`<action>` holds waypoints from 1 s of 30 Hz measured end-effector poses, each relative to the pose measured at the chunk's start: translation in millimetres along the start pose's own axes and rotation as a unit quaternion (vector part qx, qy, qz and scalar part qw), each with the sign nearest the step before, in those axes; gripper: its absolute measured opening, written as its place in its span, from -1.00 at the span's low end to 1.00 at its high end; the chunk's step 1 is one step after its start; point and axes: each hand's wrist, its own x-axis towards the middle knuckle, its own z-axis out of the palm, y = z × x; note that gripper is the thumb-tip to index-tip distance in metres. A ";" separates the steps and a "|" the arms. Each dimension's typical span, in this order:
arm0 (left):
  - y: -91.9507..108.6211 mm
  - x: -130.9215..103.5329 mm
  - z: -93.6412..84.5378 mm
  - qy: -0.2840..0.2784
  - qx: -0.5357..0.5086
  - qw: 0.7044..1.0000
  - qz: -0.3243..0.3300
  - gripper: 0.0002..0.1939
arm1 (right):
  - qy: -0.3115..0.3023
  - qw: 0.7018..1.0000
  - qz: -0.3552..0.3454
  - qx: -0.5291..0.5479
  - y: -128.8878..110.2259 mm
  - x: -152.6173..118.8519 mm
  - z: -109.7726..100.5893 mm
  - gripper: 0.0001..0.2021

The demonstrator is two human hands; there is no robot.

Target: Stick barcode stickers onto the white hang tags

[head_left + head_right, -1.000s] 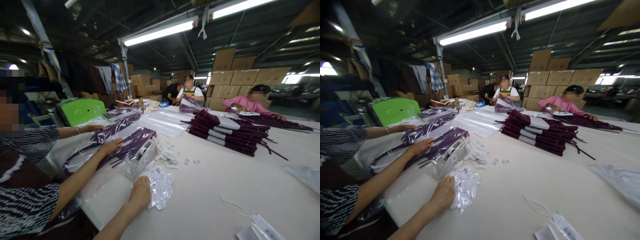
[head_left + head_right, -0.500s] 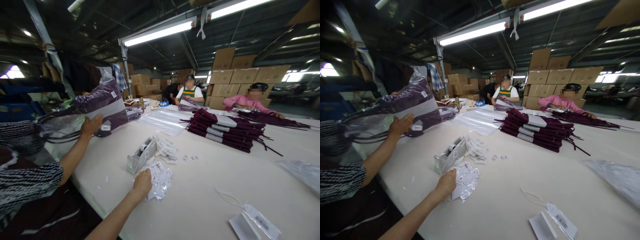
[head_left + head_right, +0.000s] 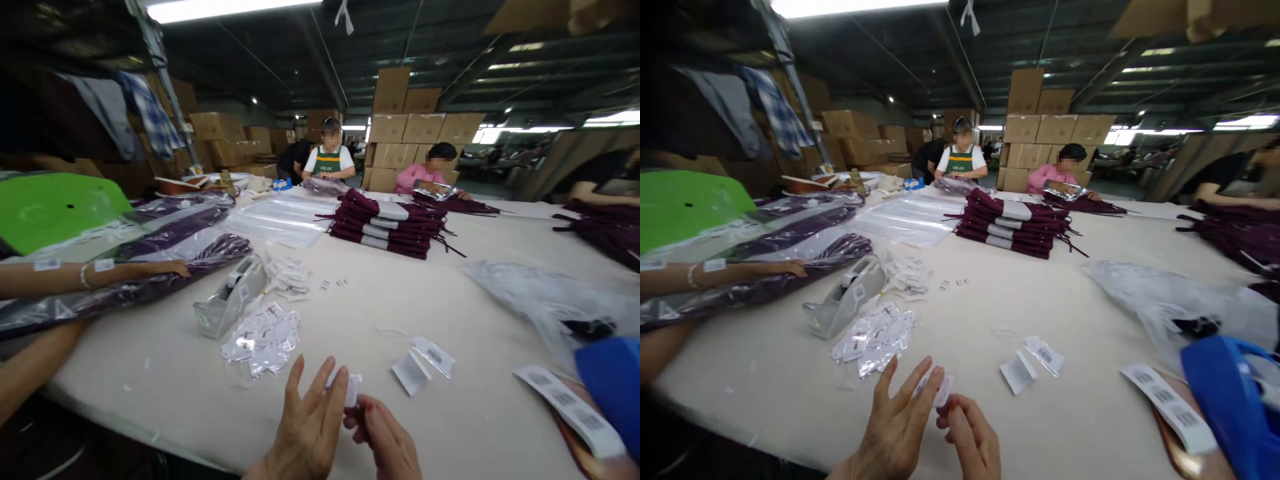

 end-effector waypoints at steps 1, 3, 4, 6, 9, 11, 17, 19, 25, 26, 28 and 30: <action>9.2 -3.3 6.0 0.016 -0.020 1.000 0.005 -0.63 | 0.006 1.000 0.010 0.019 1.0 -0.2 0.8 -0.61; 19.6 -11.0 14.4 0.011 -0.054 0.998 0.018 -0.62 | 0.029 0.999 0.027 0.032 4.0 -0.2 -6.2 -0.68; 21.1 -14.5 16.4 -0.012 -0.072 0.997 0.014 -0.59 | 0.038 0.998 0.035 0.032 5.3 -0.2 -12.5 -0.71; 18.3 -18.5 16.8 -0.086 -0.120 0.988 -0.042 -0.51 | 0.046 0.998 0.041 0.021 6.1 -0.3 -27.4 -0.72; 8.5 -14.0 13.0 -0.237 -0.250 0.907 -0.241 -0.40 | 0.038 0.999 0.035 -0.008 3.0 0.7 -48.3 -0.72; 5.5 -6.3 11.4 -0.333 -0.387 0.774 -0.376 -0.56 | 0.029 0.999 0.035 -0.019 0.5 1.7 -58.0 -0.72; 22.6 6.9 16.2 -0.321 -0.585 0.468 -0.580 -0.57 | 0.040 0.998 0.050 -0.001 3.4 2.9 -65.8 -0.73; 27.1 6.1 18.2 -0.301 -0.597 0.452 -0.590 -0.53 | 0.022 0.999 0.049 -0.002 6.3 2.8 -67.0 -0.73; 30.5 2.5 19.3 -0.292 -0.600 0.439 -0.602 -0.60 | 0.009 0.998 0.062 -0.015 12.8 3.0 -76.4 -0.71; 31.5 1.7 19.3 -0.298 -0.597 0.439 -0.601 -0.59 | 0.004 0.998 0.066 -0.013 14.0 3.2 -77.4 -0.71; 34.4 -0.8 20.0 -0.309 -0.585 0.446 -0.603 -0.57 | 0.007 0.998 0.068 0.003 17.1 3.4 -77.7 -0.72; 38.0 -3.1 21.0 -0.306 -0.557 0.475 -0.609 -0.56 | 0.025 0.997 0.066 0.028 20.4 3.8 -75.8 -0.74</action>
